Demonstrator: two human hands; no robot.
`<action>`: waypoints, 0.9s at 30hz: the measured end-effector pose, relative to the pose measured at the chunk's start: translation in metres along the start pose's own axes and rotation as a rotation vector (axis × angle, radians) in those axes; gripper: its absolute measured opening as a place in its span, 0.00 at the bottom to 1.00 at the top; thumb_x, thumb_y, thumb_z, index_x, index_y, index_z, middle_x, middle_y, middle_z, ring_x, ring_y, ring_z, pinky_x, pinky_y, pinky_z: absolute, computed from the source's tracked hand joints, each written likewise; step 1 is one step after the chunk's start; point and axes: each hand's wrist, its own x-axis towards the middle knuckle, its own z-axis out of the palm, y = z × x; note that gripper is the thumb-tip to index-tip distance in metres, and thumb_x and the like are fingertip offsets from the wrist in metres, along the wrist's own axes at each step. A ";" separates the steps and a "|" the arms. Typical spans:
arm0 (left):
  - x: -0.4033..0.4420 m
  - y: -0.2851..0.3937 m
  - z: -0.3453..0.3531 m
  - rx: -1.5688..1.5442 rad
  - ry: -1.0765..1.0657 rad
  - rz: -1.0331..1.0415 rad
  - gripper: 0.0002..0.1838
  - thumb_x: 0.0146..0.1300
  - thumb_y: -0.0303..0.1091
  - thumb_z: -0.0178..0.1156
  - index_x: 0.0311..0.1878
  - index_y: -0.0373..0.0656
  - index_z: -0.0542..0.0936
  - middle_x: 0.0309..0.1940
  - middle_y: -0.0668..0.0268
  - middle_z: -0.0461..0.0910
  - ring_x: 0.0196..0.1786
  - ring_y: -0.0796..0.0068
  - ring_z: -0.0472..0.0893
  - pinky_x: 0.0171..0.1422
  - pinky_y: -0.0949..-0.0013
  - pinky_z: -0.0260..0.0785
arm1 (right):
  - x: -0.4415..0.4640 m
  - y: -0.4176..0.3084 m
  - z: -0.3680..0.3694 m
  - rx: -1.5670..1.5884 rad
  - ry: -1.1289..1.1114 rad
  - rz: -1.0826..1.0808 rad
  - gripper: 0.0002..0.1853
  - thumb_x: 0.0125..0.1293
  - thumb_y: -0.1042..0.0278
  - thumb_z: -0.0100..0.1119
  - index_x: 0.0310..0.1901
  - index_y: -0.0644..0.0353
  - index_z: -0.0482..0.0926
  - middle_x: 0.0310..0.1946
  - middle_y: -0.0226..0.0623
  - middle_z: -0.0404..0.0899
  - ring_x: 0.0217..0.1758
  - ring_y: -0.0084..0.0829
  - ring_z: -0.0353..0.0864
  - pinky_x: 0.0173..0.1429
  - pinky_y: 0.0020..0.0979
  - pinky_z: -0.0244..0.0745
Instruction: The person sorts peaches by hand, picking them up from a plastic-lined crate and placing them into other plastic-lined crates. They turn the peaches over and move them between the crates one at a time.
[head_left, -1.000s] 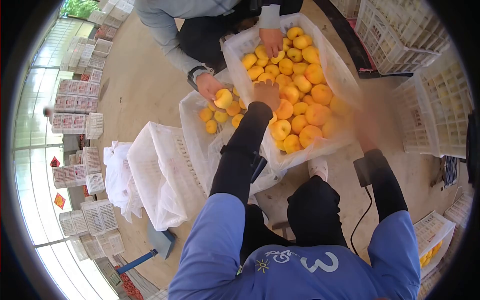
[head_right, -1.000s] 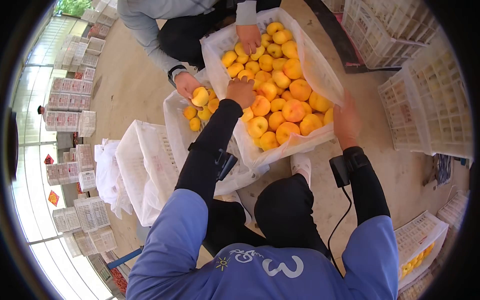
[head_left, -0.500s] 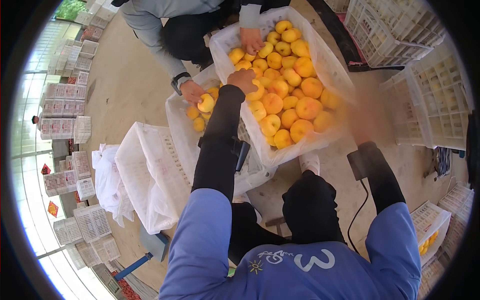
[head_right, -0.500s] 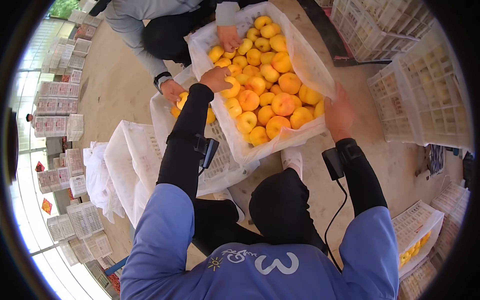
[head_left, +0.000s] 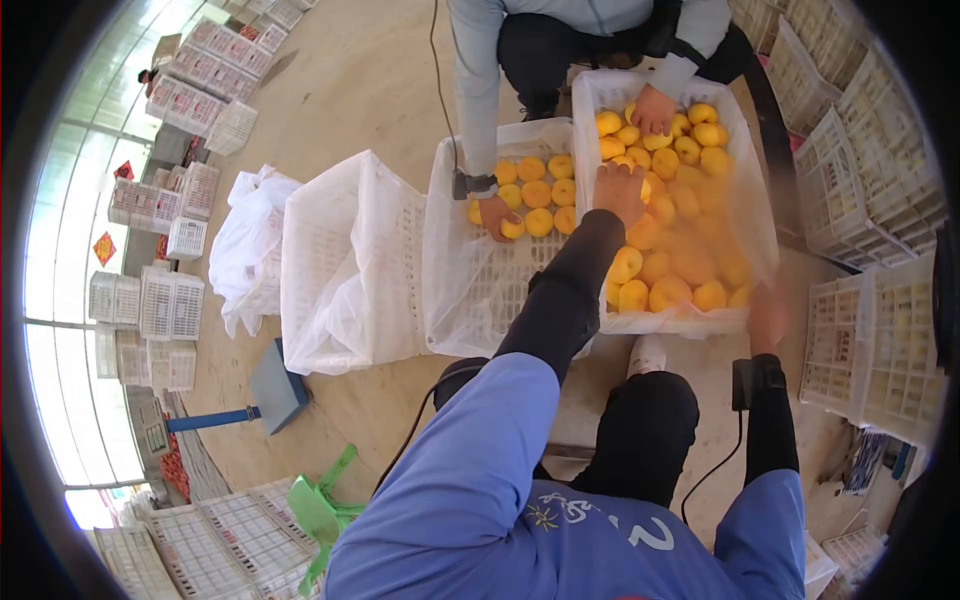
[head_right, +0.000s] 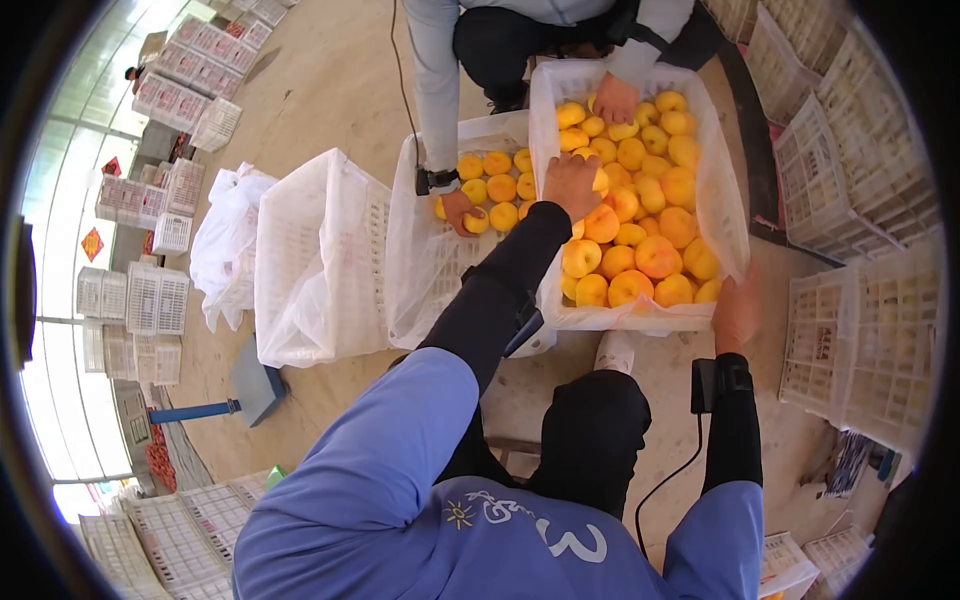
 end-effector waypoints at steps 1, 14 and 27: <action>-0.002 0.005 -0.010 0.002 0.015 -0.030 0.17 0.47 0.38 0.64 0.41 0.45 0.76 0.35 0.60 0.79 0.44 0.59 0.76 0.49 0.57 0.63 | 0.000 0.001 0.002 -0.004 -0.001 -0.033 0.29 0.63 0.61 0.50 0.67 0.51 0.62 0.58 0.43 0.73 0.56 0.47 0.75 0.57 0.43 0.71; -0.037 -0.049 -0.083 -0.029 -0.060 0.188 0.22 0.51 0.39 0.61 0.51 0.44 0.75 0.49 0.57 0.77 0.56 0.59 0.72 0.65 0.55 0.54 | -0.009 -0.014 -0.018 0.052 0.020 -0.062 0.28 0.63 0.61 0.49 0.67 0.52 0.62 0.59 0.45 0.72 0.59 0.47 0.73 0.61 0.40 0.68; -0.351 -0.287 -0.099 0.137 0.141 -1.040 0.24 0.61 0.41 0.55 0.57 0.37 0.69 0.43 0.45 0.79 0.46 0.43 0.79 0.49 0.48 0.70 | 0.050 0.099 0.076 -0.276 0.213 -0.316 0.31 0.59 0.58 0.55 0.66 0.54 0.65 0.60 0.46 0.72 0.58 0.47 0.74 0.59 0.43 0.71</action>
